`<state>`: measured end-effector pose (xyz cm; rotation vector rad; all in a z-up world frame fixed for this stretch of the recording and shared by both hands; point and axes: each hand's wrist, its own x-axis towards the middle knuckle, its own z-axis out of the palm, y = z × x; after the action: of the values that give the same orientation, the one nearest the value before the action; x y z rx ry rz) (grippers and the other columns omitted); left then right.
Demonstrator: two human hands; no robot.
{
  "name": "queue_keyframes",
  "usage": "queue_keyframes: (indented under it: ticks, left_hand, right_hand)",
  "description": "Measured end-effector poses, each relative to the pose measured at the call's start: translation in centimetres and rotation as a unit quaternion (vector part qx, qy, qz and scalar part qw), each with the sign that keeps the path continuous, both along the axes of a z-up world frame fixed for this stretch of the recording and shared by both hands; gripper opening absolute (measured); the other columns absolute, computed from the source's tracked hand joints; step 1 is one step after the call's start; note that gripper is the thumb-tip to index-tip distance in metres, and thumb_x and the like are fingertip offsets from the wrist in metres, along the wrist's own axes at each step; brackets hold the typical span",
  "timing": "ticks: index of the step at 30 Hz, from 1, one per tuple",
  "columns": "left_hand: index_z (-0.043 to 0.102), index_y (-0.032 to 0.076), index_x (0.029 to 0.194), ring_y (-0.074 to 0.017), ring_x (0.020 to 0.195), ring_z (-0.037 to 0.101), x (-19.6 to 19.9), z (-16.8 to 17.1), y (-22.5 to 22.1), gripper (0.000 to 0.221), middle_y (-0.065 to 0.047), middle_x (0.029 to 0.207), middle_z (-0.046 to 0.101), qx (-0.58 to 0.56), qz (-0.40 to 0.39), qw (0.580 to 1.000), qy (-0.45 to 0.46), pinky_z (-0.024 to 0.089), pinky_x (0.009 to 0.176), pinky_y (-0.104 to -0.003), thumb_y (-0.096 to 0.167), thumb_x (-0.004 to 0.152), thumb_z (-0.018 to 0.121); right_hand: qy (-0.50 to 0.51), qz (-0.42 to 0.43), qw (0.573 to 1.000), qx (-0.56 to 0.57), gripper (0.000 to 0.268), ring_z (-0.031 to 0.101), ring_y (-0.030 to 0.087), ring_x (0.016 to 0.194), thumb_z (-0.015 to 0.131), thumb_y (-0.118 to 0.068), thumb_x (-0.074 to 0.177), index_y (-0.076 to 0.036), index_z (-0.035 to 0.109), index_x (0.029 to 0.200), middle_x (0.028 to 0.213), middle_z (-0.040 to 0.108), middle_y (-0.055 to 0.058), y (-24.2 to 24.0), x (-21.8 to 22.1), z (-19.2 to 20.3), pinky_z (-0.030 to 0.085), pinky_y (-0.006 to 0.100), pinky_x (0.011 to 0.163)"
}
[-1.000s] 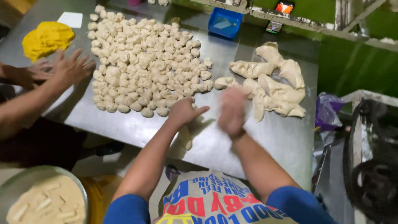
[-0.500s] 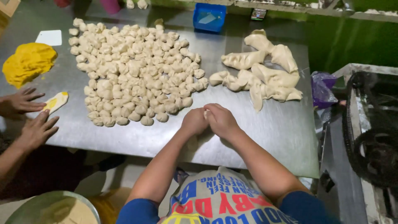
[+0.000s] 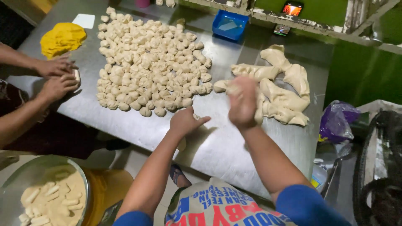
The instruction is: Forming small dough balls from a large pile of dough on a metal table in a bakery.
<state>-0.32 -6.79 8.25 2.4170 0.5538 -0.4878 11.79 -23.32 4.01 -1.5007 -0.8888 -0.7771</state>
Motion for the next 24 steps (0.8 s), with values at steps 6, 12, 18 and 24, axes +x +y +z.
queue_keyframes:
  ticks: [6, 12, 18, 24]
  left_hand:
    - [0.026, 0.006, 0.157, -0.05, 0.13, 0.056, -1.4, -2.4, 0.6, 0.086, -0.031, 0.135, 0.058, -0.075, 0.016, 0.994, -0.078, 0.046, 0.11, -0.058, 0.017, 0.084, 0.07]
    - [0.052, 0.005, 0.145, -0.0464, 0.131, 0.056, -2.0, -6.9, 3.9, 0.07, -0.029, 0.133, 0.062, -0.174, 0.04, 0.972, -0.152, 0.046, 0.112, -0.054, 0.031, 0.084, 0.073]
    - [0.076, 0.008, 0.105, -0.039, 0.1, 0.074, -1.4, -9.6, 3.5, 0.036, -0.016, 0.093, 0.077, 0.05, -0.121, 0.982, -0.134, 0.059, 0.087, -0.051, 0.036, 0.089, 0.06]
    - [0.078, 0.006, 0.091, -0.0424, 0.094, 0.075, -1.3, -9.5, 4.6, 0.048, -0.018, 0.09, 0.078, 0.124, -0.188, 0.972, -0.06, 0.058, 0.082, -0.054, 0.032, 0.088, 0.037]
  right_hand:
    - [0.16, 0.045, 0.964, -0.206, 0.054, 0.033, 0.037, 0.135, 0.063, -0.014, 0.103, -0.006, 0.039, 0.151, 0.145, 0.038, 0.022, 2.8, 0.3, -2.5, 0.023, 0.048, 0.114]
    - [0.261, 0.14, 0.901, -0.316, 0.025, 0.072, 0.019, 0.102, 0.063, -0.029, 0.102, -0.022, 0.075, 0.122, 0.109, 0.071, -0.004, 5.1, -6.4, -8.2, 0.058, 0.031, 0.088]
    - [0.297, 0.014, 0.824, -0.483, 0.047, 0.073, 0.033, 0.097, 0.035, -0.045, 0.109, -0.015, 0.071, 0.108, 0.093, 0.07, 0.008, 7.1, -9.0, -4.8, 0.058, 0.043, 0.086]
    - [0.387, 0.044, 0.732, -0.559, 0.072, 0.07, 0.044, 0.108, 0.024, -0.057, 0.107, -0.005, 0.075, 0.103, 0.1, 0.076, 0.023, 6.9, -10.8, -0.9, 0.052, 0.055, 0.095]
